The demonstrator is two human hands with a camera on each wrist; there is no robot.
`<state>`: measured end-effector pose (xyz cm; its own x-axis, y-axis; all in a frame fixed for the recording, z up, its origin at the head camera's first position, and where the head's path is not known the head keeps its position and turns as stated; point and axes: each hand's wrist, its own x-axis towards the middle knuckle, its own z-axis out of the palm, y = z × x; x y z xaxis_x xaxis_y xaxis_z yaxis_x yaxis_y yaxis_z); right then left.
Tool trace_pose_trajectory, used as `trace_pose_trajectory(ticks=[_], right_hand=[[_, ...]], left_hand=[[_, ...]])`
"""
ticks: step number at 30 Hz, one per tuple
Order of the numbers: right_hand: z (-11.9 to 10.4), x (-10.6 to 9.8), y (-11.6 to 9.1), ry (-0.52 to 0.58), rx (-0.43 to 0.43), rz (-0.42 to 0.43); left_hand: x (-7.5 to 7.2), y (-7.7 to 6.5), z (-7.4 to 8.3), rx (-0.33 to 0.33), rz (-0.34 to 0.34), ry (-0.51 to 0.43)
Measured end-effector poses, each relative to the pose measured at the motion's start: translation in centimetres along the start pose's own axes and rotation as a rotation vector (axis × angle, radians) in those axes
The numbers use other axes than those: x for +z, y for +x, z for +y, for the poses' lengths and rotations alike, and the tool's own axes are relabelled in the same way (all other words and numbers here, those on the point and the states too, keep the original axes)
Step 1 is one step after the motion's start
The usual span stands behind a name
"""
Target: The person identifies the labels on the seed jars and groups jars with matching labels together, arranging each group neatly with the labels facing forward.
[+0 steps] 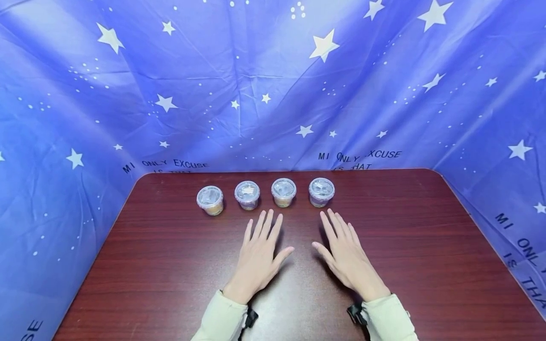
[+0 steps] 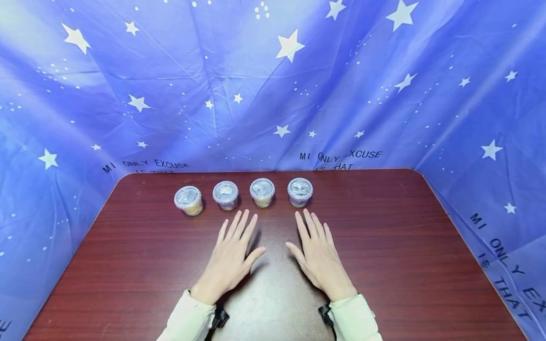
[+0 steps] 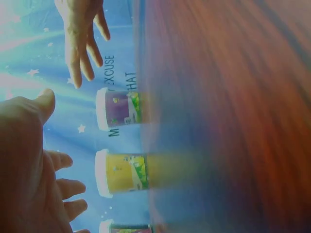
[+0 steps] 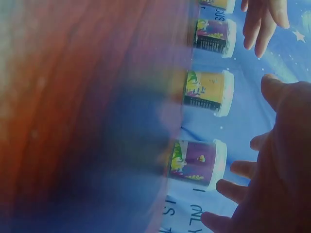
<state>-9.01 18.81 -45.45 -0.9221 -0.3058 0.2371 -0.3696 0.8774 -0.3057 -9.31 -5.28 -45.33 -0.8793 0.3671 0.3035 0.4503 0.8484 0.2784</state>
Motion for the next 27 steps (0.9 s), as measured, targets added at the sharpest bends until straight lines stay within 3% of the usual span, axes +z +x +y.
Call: trace_pose_trajectory(ticks=[10,18,27], right_hand=[[1.1,-0.2,0.8,0.061,-0.031,0.097],[1.9,-0.3,1.4,0.102,-0.02,0.114],[2.4,-0.6,2.2,0.163,0.049,0.073]], left_hand=[[0.6,1.4,0.9,0.009,-0.044,-0.052],[1.6,2.8,1.4,0.021,-0.031,-0.129],[2.2,4.3,2.0,0.019,-0.049,-0.175]])
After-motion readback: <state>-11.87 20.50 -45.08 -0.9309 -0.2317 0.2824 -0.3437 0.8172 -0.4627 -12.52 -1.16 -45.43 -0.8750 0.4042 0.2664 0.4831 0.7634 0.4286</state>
